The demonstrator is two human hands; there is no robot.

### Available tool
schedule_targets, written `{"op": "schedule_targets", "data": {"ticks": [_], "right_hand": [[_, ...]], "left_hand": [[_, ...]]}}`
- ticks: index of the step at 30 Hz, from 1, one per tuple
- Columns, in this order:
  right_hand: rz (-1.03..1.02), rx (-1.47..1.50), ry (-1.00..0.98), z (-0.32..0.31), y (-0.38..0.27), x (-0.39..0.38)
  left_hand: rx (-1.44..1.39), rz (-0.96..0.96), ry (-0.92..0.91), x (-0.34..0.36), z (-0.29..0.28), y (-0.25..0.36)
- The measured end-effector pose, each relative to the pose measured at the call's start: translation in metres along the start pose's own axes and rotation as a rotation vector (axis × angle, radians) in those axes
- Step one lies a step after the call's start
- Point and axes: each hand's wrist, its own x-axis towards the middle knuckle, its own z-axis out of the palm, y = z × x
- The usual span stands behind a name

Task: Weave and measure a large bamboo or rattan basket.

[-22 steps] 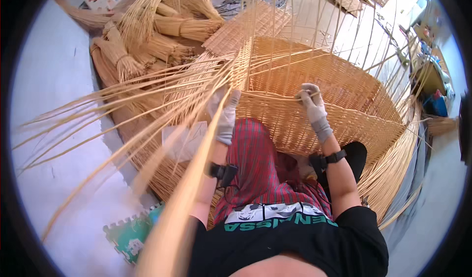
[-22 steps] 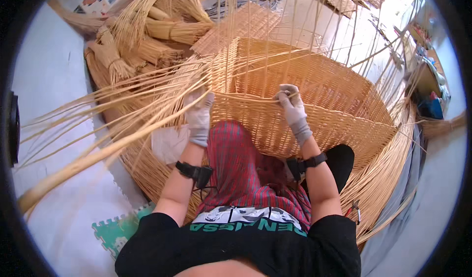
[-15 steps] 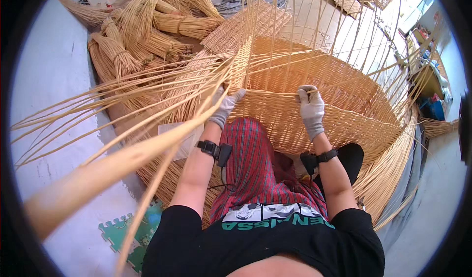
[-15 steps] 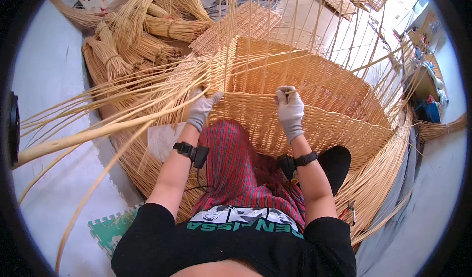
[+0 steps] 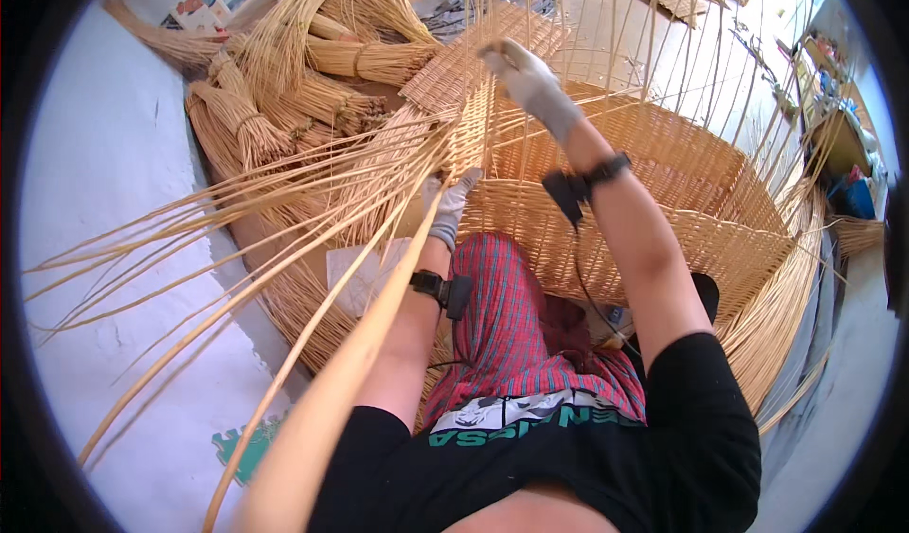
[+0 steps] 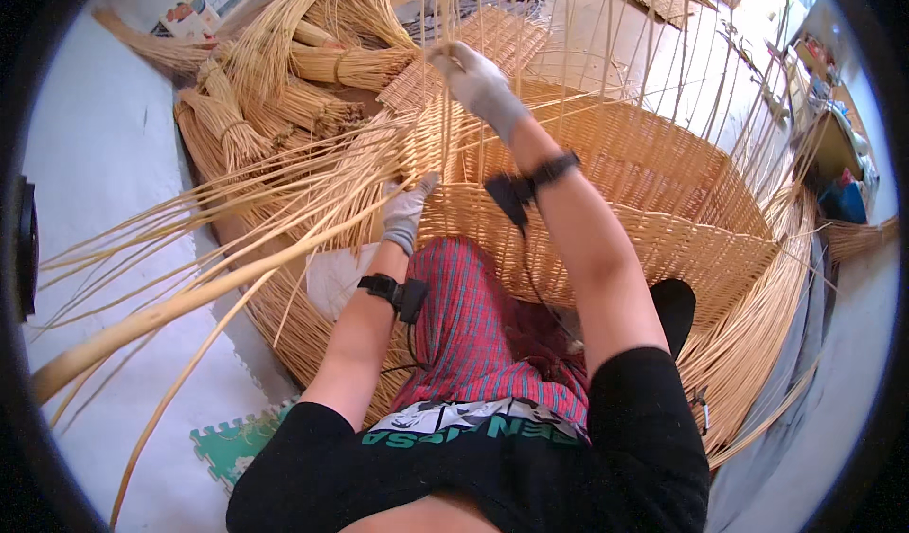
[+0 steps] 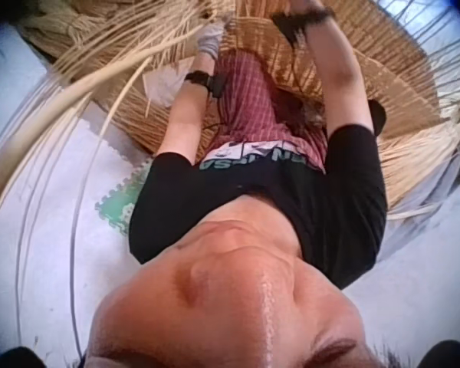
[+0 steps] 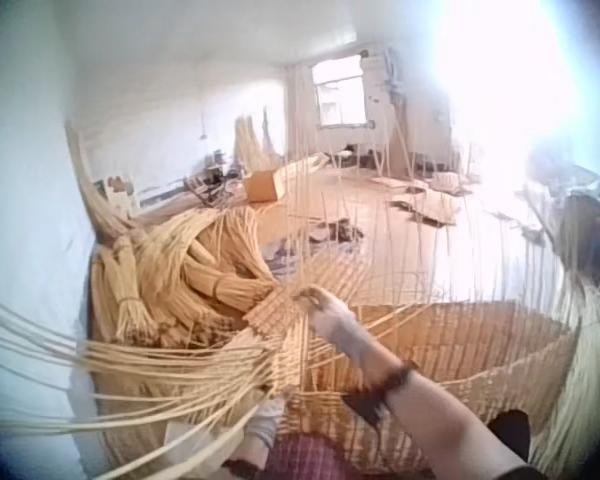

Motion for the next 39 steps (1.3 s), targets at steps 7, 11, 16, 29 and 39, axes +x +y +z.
{"op": "schedule_targets", "data": {"ticks": [7,11,16,29,39], "right_hand": [[0.043,-0.64,0.279,0.041,0.088,0.085],[-0.161,-0.486,0.471,0.021,0.067,0.031],[-0.305,0.135,0.612,-0.025,0.104,-0.132],[0.384,0.271,0.414,-0.049,0.112,-0.15],[-0.156,0.002,0.372,-0.066,0.106,-0.078]], "left_hand": [[-0.384,0.164,0.213,-0.006,0.018,0.017],[-0.539,0.016,0.003,-0.006,0.009,0.013],[-0.439,0.006,-0.002,-0.005,0.004,-0.007],[0.031,-0.131,-0.691,-0.024,0.054,0.098],[-0.197,-0.061,-0.506,-0.025,0.062,0.072]]}}
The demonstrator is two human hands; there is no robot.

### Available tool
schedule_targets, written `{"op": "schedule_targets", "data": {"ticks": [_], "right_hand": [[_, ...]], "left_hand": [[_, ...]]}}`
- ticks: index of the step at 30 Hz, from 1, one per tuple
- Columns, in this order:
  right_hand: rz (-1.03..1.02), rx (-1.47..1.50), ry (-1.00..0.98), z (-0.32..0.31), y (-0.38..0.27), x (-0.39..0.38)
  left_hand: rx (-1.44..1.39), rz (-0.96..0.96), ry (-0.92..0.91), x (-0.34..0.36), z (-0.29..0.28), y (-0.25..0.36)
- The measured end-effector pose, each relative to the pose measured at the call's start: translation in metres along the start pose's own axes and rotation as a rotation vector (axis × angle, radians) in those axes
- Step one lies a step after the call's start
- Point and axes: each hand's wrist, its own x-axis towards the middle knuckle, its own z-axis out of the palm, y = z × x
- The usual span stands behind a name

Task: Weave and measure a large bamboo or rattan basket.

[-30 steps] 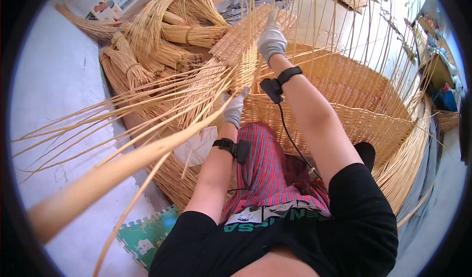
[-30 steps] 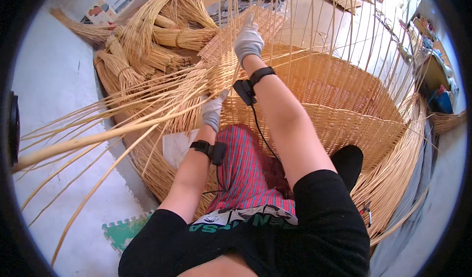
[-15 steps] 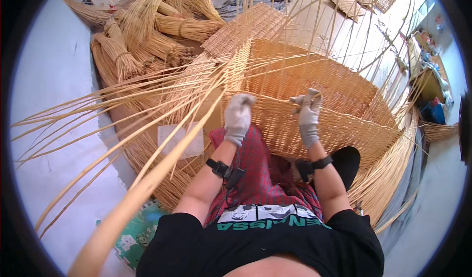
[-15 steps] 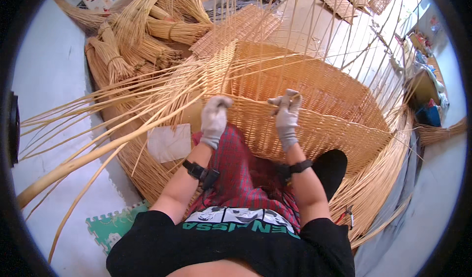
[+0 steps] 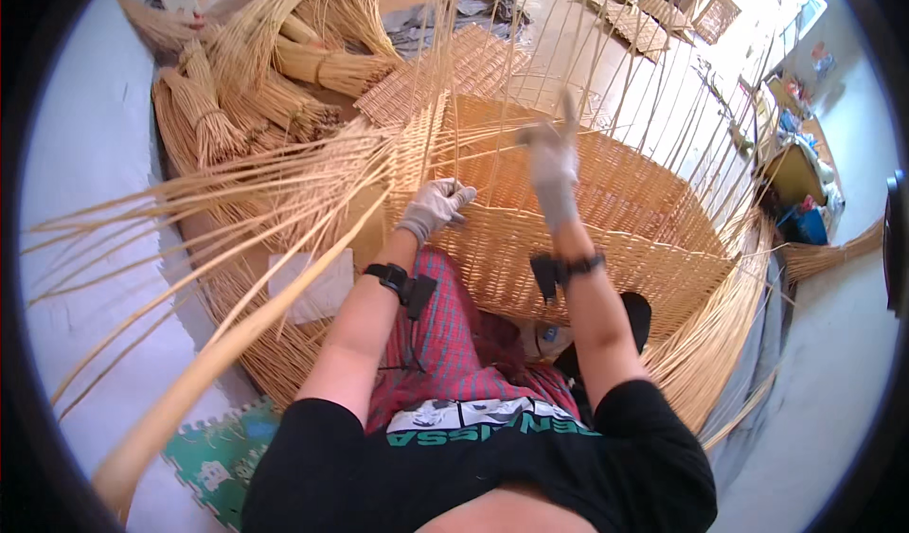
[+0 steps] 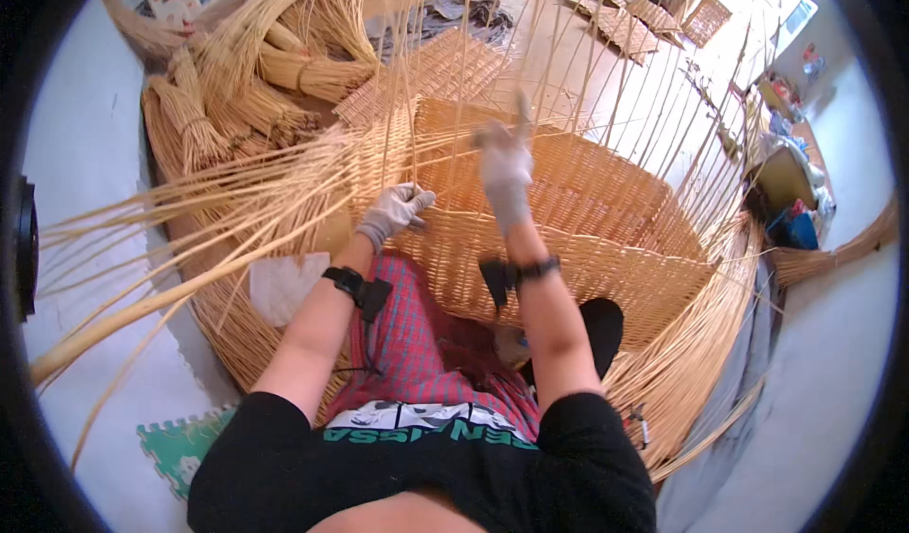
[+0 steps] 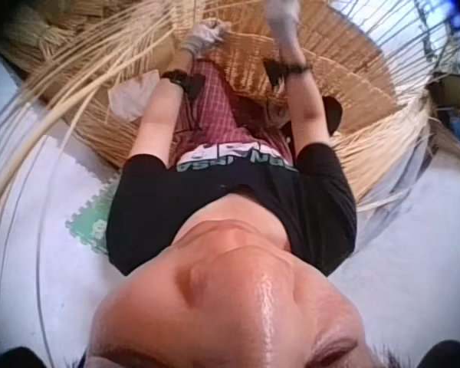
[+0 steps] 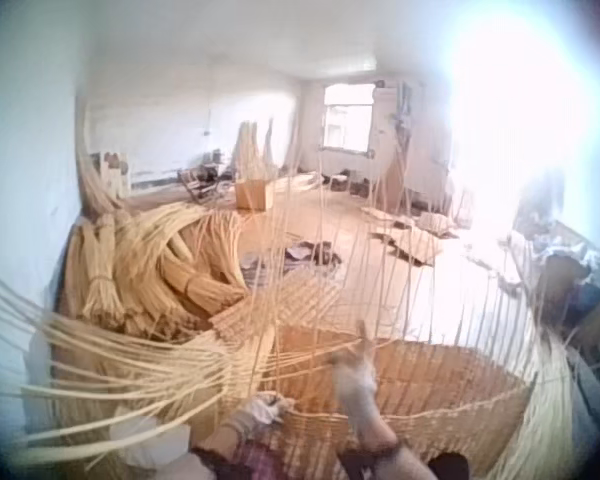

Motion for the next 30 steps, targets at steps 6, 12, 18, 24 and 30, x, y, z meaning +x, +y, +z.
{"op": "schedule_targets", "data": {"ticks": [6,12,18,24,30], "right_hand": [[0.116,0.287,0.258,-0.05,0.052,-0.122],[-0.055,0.498,-0.006,-0.04,0.019,-0.111],[0.435,0.497,0.445,-0.112,0.055,-0.125],[-0.313,-0.584,0.111,-0.072,0.033,-0.001],[-0.068,0.262,0.24,-0.123,0.011,-0.055]], "left_hand": [[-0.134,-0.153,-0.126,0.018,0.012,0.01],[0.011,-0.121,0.421,0.005,0.055,0.012],[0.516,0.373,0.141,0.013,0.082,0.029],[0.63,0.192,0.056,0.012,0.113,0.011],[0.556,0.091,0.058,0.023,0.109,0.003]]}}
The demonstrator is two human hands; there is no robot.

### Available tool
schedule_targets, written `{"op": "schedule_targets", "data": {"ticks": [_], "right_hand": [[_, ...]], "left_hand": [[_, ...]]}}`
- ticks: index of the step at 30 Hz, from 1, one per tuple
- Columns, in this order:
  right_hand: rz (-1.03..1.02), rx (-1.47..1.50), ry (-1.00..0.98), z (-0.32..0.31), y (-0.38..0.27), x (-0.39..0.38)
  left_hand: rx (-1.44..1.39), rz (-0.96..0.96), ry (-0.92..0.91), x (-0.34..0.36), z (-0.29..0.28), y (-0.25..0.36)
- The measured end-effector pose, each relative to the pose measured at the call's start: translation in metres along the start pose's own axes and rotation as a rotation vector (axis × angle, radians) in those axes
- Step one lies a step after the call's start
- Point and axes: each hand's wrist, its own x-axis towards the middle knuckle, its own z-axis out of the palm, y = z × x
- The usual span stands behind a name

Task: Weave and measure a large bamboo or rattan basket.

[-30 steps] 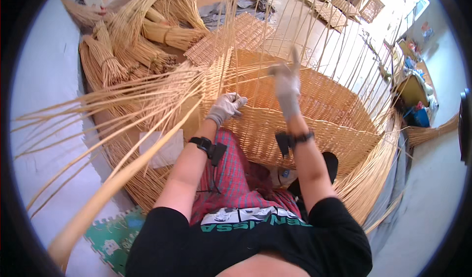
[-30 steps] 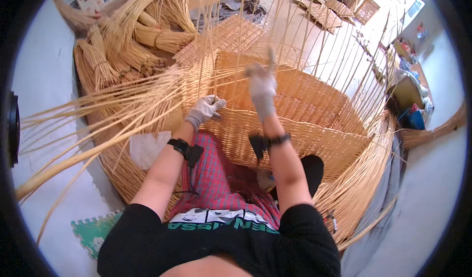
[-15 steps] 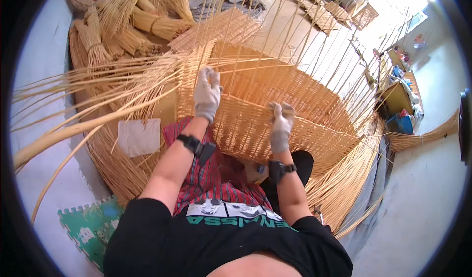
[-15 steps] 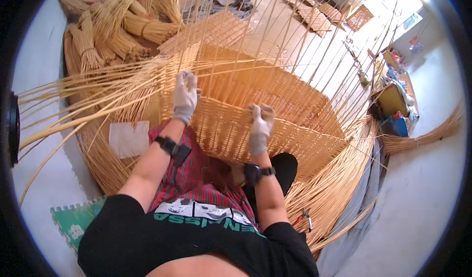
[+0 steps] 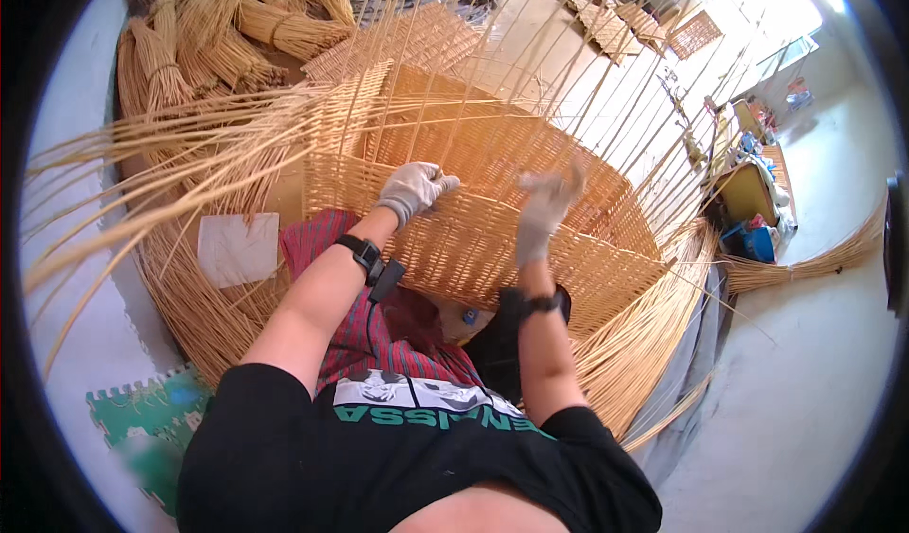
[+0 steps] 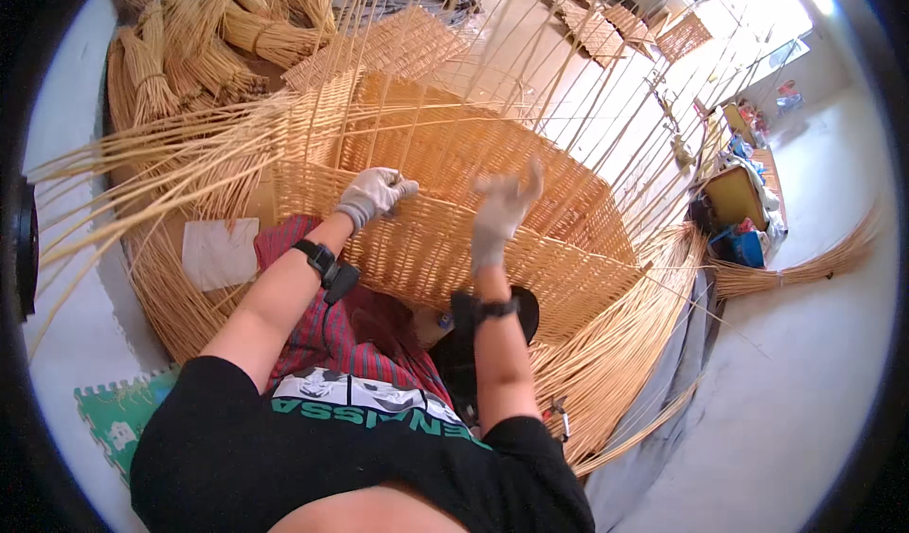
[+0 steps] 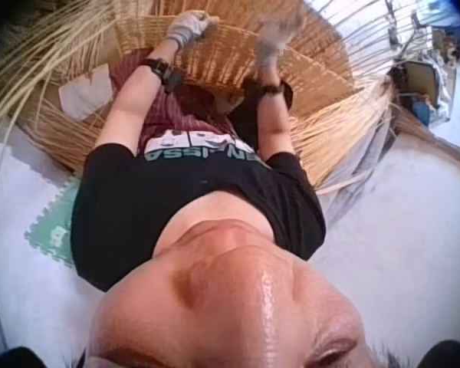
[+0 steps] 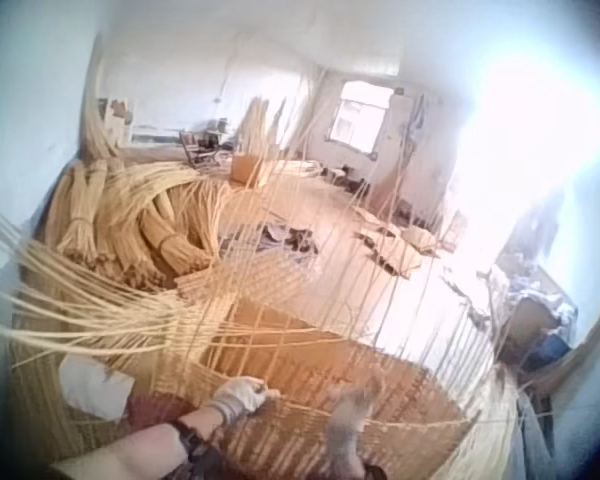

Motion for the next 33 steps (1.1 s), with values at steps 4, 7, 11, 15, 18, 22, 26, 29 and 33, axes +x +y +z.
{"op": "schedule_targets", "data": {"ticks": [4,7,11,15,18,22,26,29,33], "right_hand": [[0.146,0.082,0.015,-0.061,0.03,-0.058],[0.25,-0.124,0.243,-0.1,0.037,-0.061],[0.683,-0.049,0.43,-0.106,0.009,-0.035],[-0.003,-0.499,-0.02,-0.059,-0.012,0.027],[-0.314,-0.818,-0.25,-0.055,-0.009,0.06],[0.144,0.14,0.192,-0.129,0.009,0.01],[0.668,0.187,0.43,-0.18,0.035,-0.043],[0.475,0.087,0.403,-0.173,0.033,-0.045],[0.577,0.077,0.363,-0.137,0.006,-0.049]], "left_hand": [[-0.039,0.204,0.232,-0.017,0.004,0.019],[0.031,0.299,0.465,-0.039,0.024,0.052],[0.044,0.229,0.058,-0.03,0.059,0.098],[-0.17,-0.084,-0.231,-0.009,0.082,0.099],[-0.362,-0.173,-0.152,-0.002,0.093,0.083],[-0.224,-0.076,-0.137,0.007,0.096,0.071],[-0.162,-0.01,-0.188,0.012,0.093,0.07],[-0.195,-0.07,-0.247,0.013,0.08,0.07],[-0.136,-0.074,-0.28,0.016,0.039,0.066]]}}
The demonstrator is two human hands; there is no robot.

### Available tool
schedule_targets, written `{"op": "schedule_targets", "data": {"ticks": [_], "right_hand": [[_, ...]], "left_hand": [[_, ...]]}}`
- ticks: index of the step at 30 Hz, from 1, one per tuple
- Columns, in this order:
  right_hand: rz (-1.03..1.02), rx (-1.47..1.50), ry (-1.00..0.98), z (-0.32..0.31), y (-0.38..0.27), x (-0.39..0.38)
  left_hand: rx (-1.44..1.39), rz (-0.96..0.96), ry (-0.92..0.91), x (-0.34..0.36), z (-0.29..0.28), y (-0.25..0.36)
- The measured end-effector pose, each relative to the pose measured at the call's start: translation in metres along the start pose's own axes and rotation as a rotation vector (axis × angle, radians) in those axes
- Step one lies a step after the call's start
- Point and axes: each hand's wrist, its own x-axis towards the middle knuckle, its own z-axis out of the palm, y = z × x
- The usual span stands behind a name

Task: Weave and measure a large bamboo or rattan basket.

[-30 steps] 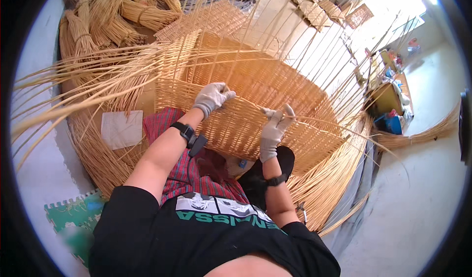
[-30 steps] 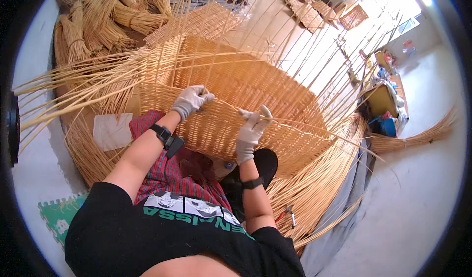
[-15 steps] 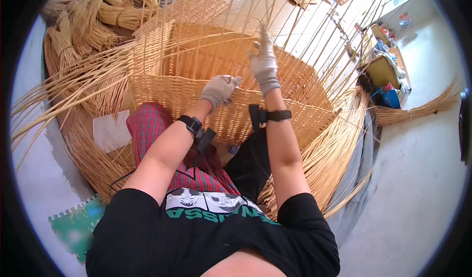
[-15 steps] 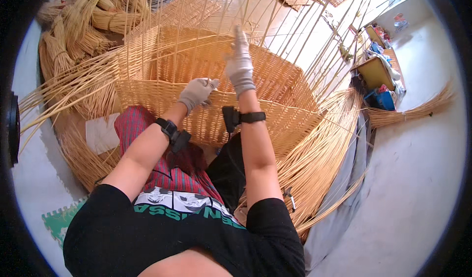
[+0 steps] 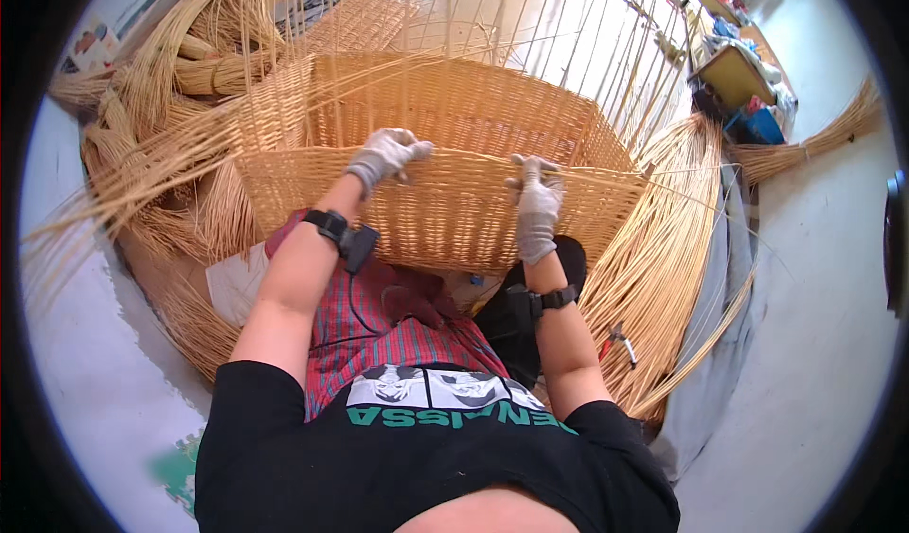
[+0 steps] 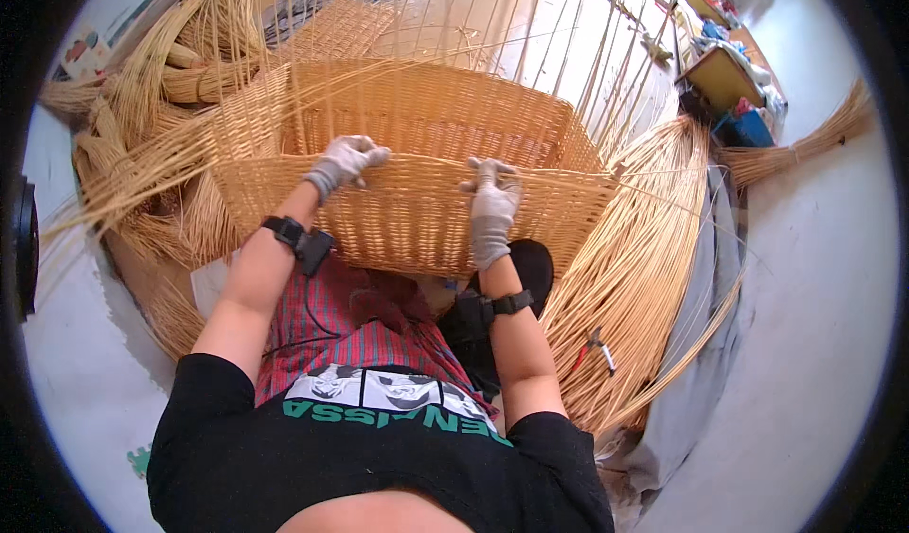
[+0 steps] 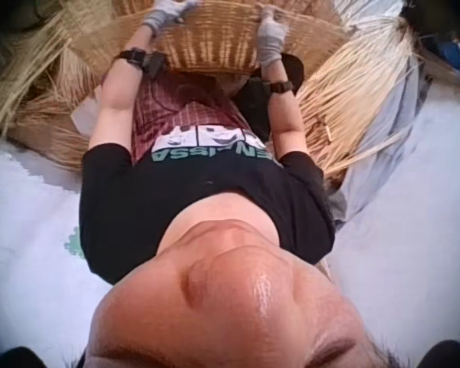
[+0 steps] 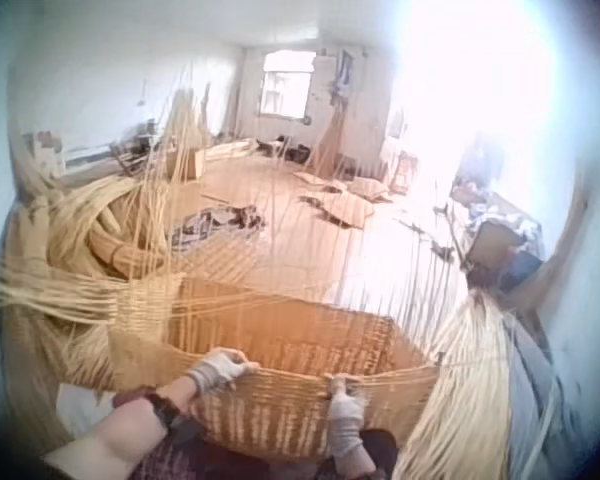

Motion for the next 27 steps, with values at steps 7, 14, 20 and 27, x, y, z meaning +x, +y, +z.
{"op": "schedule_targets", "data": {"ticks": [7,14,20,27], "right_hand": [[0.076,0.066,-0.072,-0.005,0.032,-0.009],[0.042,-0.283,0.161,0.008,-0.021,-0.007],[-0.887,-0.913,-0.171,0.091,-0.079,0.061],[-0.098,-0.117,-0.056,-0.094,-0.012,0.019]], "left_hand": [[0.398,0.584,0.774,-0.038,0.008,0.014],[0.165,0.021,-0.136,-0.003,0.065,0.05],[-0.069,-0.072,-0.104,0.003,0.061,0.049],[-0.045,0.193,0.225,-0.027,0.081,0.05]]}}
